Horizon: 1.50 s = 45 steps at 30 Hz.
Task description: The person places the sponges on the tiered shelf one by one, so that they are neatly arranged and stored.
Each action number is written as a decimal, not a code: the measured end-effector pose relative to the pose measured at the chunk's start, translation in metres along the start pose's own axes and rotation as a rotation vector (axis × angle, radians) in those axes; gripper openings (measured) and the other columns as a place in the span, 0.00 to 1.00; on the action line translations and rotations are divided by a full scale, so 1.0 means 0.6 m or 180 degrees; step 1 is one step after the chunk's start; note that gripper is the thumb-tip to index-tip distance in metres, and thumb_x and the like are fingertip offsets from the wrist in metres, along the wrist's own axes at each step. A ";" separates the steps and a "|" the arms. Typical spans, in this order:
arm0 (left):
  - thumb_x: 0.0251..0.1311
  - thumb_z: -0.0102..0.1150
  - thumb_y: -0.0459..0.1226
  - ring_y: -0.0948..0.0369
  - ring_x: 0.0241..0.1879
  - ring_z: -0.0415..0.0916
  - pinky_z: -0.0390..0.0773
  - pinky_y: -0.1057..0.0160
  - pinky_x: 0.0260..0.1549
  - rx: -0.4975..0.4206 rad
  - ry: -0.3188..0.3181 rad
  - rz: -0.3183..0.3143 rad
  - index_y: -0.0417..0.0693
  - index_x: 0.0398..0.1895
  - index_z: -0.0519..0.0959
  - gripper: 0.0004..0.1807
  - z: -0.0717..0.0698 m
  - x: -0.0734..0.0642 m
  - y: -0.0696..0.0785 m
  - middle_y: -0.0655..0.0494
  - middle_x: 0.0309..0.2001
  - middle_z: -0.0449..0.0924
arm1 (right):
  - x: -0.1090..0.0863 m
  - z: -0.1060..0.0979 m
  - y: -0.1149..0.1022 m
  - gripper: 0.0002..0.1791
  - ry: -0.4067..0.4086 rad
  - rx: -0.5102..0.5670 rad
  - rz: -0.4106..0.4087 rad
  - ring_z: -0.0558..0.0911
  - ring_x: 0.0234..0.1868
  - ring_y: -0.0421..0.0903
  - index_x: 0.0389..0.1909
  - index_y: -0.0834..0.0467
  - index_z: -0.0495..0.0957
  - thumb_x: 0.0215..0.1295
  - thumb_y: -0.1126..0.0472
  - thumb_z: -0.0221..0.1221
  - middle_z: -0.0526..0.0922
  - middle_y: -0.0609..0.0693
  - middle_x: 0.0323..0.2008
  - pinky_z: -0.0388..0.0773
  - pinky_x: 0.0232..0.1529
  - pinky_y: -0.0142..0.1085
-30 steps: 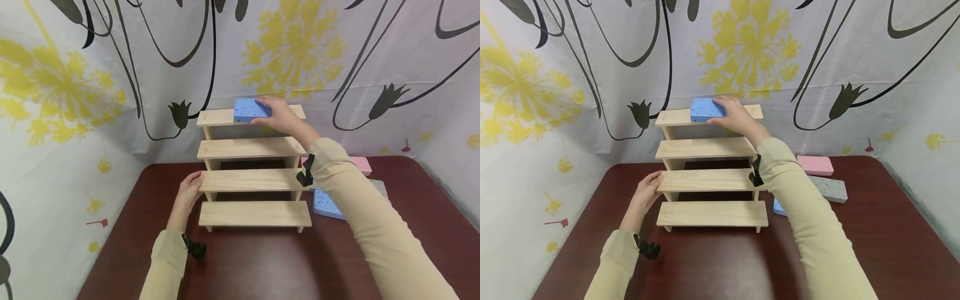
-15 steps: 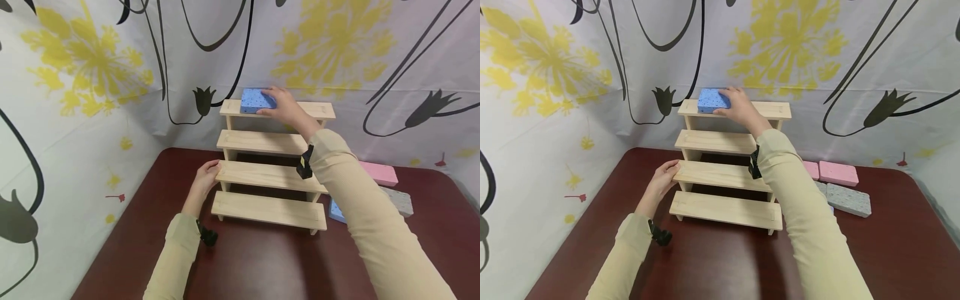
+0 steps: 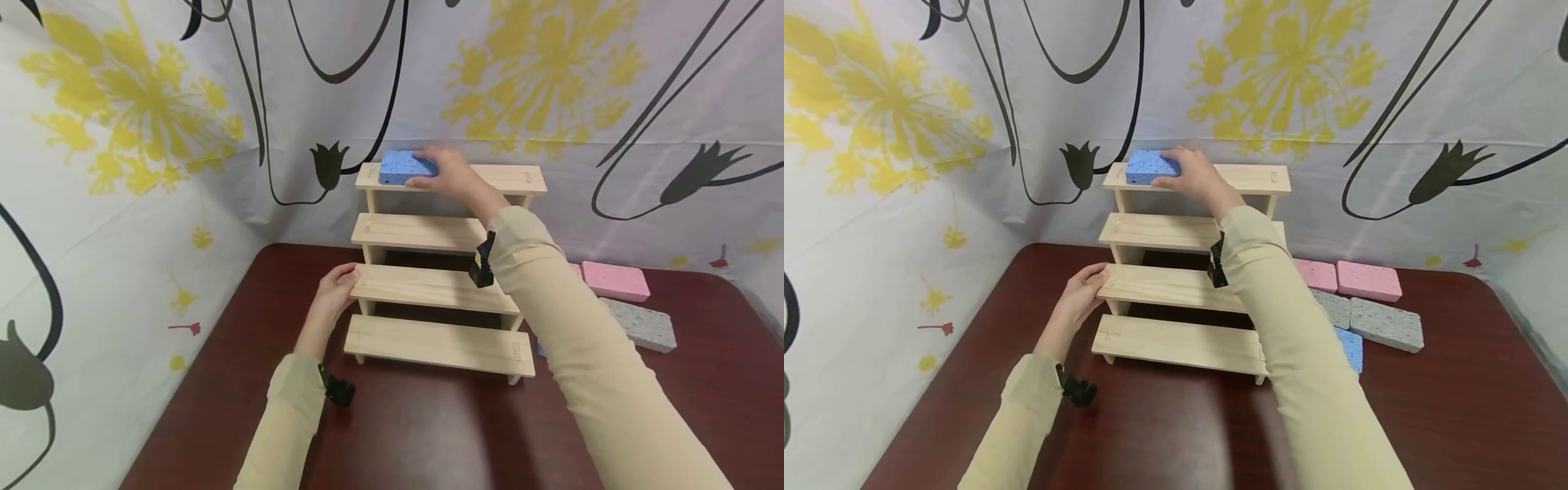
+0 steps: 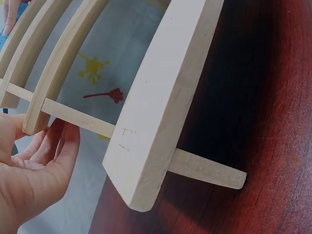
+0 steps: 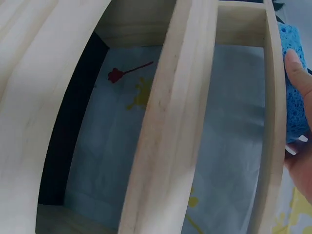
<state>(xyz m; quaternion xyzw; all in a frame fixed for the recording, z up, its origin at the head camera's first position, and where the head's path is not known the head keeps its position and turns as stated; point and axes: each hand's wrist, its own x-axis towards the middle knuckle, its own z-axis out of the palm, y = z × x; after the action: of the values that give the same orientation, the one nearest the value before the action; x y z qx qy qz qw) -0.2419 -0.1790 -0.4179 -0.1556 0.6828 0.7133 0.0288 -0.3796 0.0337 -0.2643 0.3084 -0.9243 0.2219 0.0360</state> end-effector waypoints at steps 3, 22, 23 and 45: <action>0.66 0.47 0.38 0.57 0.49 0.71 0.72 0.55 0.55 0.0012 0.0010 0.0009 0.44 0.62 0.64 0.22 -0.004 0.003 0.001 0.42 0.59 0.69 | 0.000 0.002 -0.004 0.37 -0.0131 -0.0185 0.0112 0.51 0.69 0.60 0.67 0.58 0.58 0.60 0.47 0.58 0.56 0.60 0.68 0.46 0.70 0.51; 0.68 0.43 0.38 0.53 0.54 0.68 0.69 0.54 0.58 0.0082 -0.0022 -0.0005 0.43 0.65 0.61 0.23 -0.026 0.031 0.006 0.41 0.61 0.66 | -0.129 -0.008 0.090 0.52 0.0681 -0.0127 0.0373 0.38 0.72 0.57 0.71 0.46 0.43 0.50 0.37 0.61 0.40 0.54 0.73 0.36 0.66 0.63; 0.68 0.43 0.39 0.53 0.55 0.68 0.69 0.54 0.58 0.0093 -0.0032 0.0001 0.43 0.65 0.61 0.23 -0.026 0.032 0.007 0.41 0.62 0.65 | -0.138 -0.012 0.099 0.54 0.0708 -0.0127 0.0407 0.38 0.72 0.57 0.71 0.46 0.43 0.49 0.36 0.61 0.39 0.54 0.73 0.36 0.66 0.63; 0.68 0.42 0.40 0.53 0.59 0.65 0.67 0.56 0.61 0.0203 -0.0033 -0.0045 0.45 0.67 0.59 0.25 -0.038 0.028 0.026 0.41 0.63 0.63 | -0.420 0.087 0.260 0.62 -0.0298 0.0108 0.1048 0.34 0.70 0.65 0.67 0.69 0.26 0.54 0.42 0.60 0.25 0.66 0.69 0.41 0.65 0.63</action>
<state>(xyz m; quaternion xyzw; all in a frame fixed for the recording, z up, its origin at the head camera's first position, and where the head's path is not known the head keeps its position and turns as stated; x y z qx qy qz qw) -0.2577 -0.2056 -0.4076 -0.1557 0.7039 0.6917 0.0423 -0.2638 0.2614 -0.4231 0.1633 -0.9591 0.2258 -0.0492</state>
